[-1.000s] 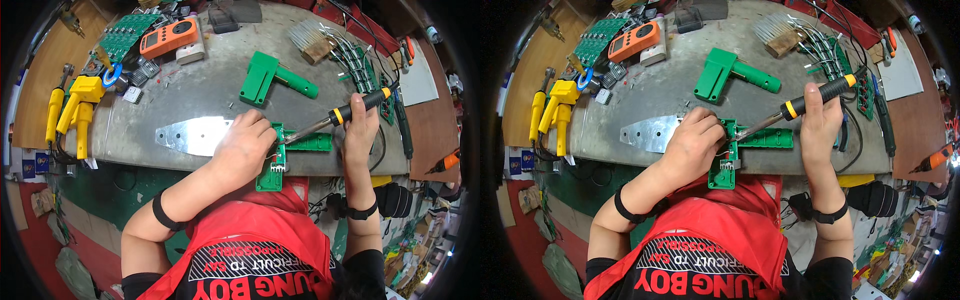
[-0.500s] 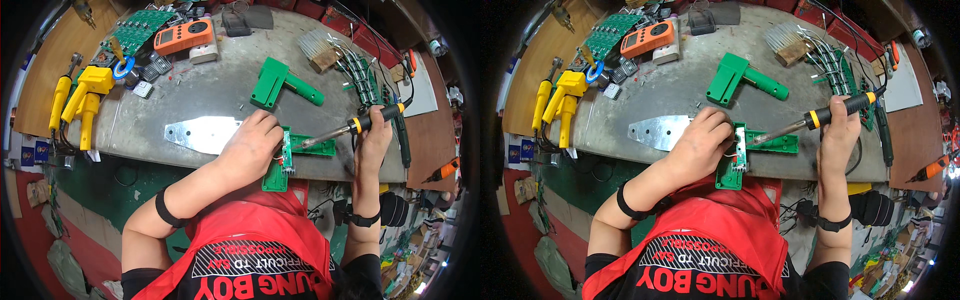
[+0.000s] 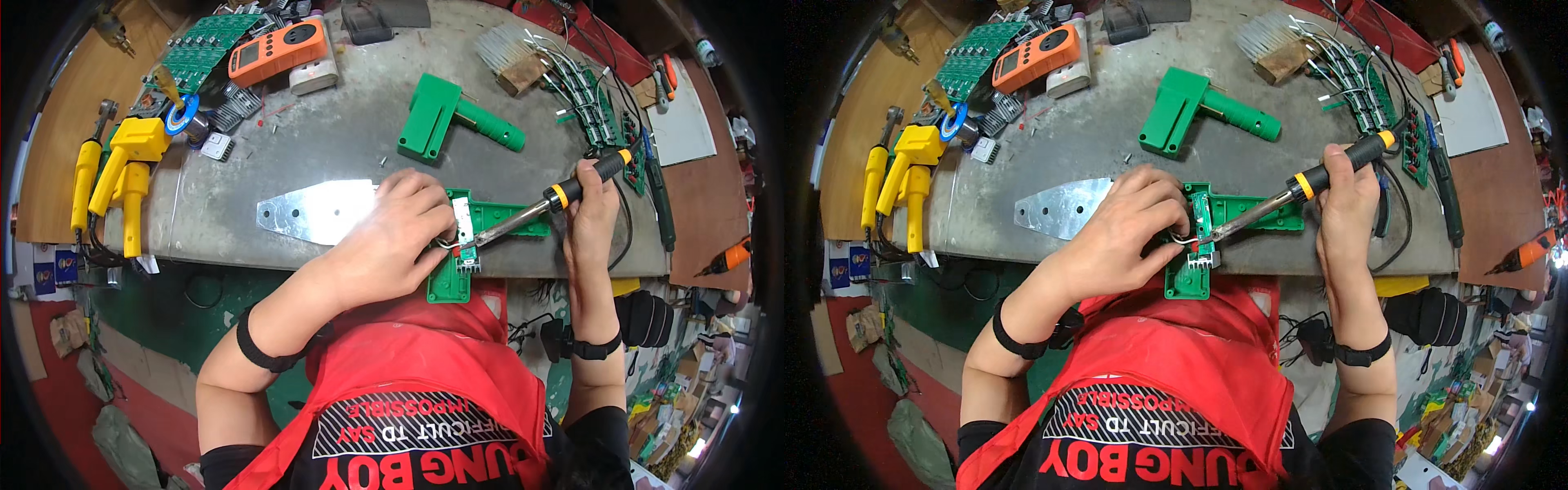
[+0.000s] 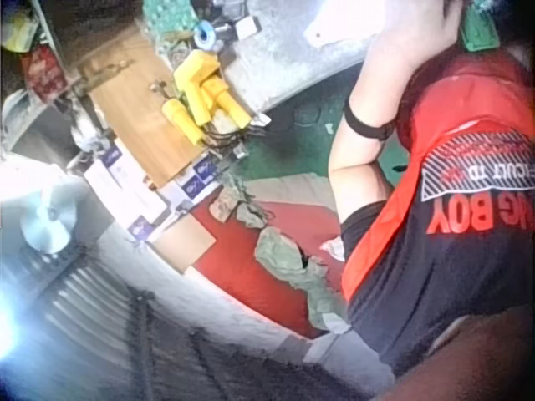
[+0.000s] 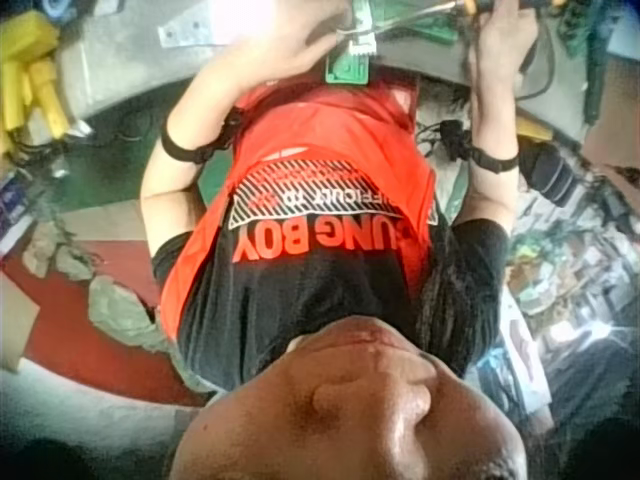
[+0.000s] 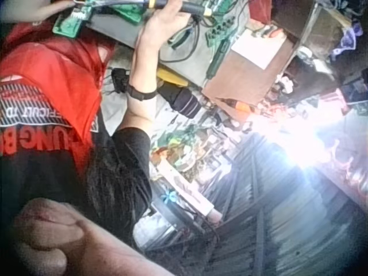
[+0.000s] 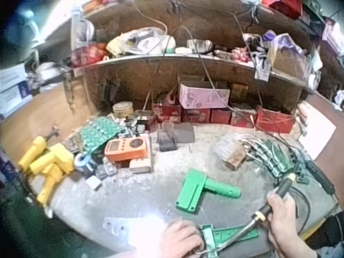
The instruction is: The user is assembling a green electronic device, likely a heat gun or soldering tool, involving disassembly, wire routing, and soldering.
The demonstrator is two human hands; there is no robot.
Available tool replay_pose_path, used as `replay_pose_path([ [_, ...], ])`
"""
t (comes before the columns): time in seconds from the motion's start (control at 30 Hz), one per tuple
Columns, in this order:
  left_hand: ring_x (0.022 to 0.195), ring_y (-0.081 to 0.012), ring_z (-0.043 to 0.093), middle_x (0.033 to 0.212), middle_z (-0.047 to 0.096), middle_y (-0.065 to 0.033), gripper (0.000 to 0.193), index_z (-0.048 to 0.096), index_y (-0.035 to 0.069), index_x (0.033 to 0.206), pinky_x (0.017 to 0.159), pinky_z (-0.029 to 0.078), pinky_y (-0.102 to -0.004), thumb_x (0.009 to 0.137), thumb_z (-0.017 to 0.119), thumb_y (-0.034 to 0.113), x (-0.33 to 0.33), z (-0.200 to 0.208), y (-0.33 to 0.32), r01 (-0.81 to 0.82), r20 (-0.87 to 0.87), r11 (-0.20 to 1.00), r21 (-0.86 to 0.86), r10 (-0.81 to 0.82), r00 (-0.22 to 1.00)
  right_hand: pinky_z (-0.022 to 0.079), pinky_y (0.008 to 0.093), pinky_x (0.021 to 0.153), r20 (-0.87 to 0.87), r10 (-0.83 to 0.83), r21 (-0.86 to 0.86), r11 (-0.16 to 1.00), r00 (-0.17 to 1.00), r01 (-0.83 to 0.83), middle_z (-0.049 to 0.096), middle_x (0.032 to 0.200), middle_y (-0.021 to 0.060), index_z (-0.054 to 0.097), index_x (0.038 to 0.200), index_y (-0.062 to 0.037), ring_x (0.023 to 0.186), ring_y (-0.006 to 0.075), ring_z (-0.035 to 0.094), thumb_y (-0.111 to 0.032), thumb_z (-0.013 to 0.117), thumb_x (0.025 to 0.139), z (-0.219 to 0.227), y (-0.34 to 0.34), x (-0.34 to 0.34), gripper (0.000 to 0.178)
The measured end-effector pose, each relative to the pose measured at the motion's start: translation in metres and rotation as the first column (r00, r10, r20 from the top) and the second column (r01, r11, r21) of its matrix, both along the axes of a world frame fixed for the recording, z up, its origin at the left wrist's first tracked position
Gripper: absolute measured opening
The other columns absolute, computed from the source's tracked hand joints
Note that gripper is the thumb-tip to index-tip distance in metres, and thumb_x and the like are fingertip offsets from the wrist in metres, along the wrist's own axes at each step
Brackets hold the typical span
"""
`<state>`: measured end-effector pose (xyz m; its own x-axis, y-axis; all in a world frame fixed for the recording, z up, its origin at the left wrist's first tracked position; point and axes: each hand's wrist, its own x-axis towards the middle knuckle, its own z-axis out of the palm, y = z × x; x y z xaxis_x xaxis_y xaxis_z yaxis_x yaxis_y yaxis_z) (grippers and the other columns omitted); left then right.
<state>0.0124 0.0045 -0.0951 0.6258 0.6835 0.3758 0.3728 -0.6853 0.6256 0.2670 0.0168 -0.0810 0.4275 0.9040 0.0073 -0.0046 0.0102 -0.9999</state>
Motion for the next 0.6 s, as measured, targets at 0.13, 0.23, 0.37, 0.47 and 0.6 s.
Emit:
replay_pose_path([
  [0.13,0.103,-0.0295,0.052,0.094,0.056,-0.0082,0.020,0.056,0.007,0.081,0.091,0.040,-0.0423,0.068,0.071,0.004,0.004,-0.006,0.000,-0.021,0.021,0.999,0.034,0.020,1.000,0.023,0.0192,0.042,0.010,0.003,0.006,1.000,1.000,-0.003,0.041,0.065,-0.0073,0.053,0.089,-0.0084,0.047,0.0003,0.031,-0.020,0.061,0.092,0.004,-0.002,-0.004,0.015],
  [0.23,0.102,-0.0289,0.052,0.092,0.057,-0.0074,0.018,0.057,0.007,0.079,0.090,0.041,-0.0419,0.068,0.071,0.003,0.005,-0.005,0.000,-0.012,0.034,1.000,0.004,0.012,0.999,0.024,0.0190,0.043,0.000,0.008,0.007,1.000,1.000,-0.008,0.041,0.067,-0.0074,0.052,0.090,-0.0088,0.049,0.0001,0.032,-0.021,0.062,0.092,0.002,0.000,-0.005,0.015],
  [0.37,0.101,-0.0286,0.053,0.091,0.057,-0.0073,0.017,0.057,0.007,0.079,0.088,0.041,-0.0408,0.068,0.070,0.003,0.006,-0.004,0.000,-0.012,0.037,1.000,-0.016,0.013,0.999,0.024,0.0188,0.044,0.004,0.025,0.023,0.999,1.000,-0.025,0.042,0.069,-0.0076,0.051,0.089,-0.0095,0.052,-0.0003,0.033,-0.022,0.063,0.092,0.001,0.000,-0.004,0.017],
  [0.47,0.100,-0.0286,0.053,0.090,0.057,-0.0076,0.017,0.057,0.006,0.079,0.087,0.041,-0.0404,0.068,0.070,0.003,0.006,-0.004,0.001,-0.011,0.034,1.000,-0.019,0.012,0.999,0.025,0.0190,0.045,0.029,0.032,0.051,0.998,0.999,-0.034,0.042,0.069,-0.0080,0.051,0.089,-0.0095,0.054,-0.0002,0.034,-0.024,0.063,0.093,0.004,-0.001,-0.008,0.019],
  [0.6,0.098,-0.0288,0.053,0.090,0.057,-0.0081,0.015,0.057,0.006,0.079,0.087,0.041,-0.0401,0.069,0.069,0.004,0.005,-0.004,-0.001,-0.020,0.025,1.000,-0.017,0.020,0.999,0.025,0.0194,0.046,0.060,0.027,0.081,0.996,0.998,-0.031,0.042,0.070,-0.0080,0.051,0.089,-0.0095,0.055,0.0000,0.034,-0.024,0.063,0.093,0.010,-0.004,-0.014,0.019],
])
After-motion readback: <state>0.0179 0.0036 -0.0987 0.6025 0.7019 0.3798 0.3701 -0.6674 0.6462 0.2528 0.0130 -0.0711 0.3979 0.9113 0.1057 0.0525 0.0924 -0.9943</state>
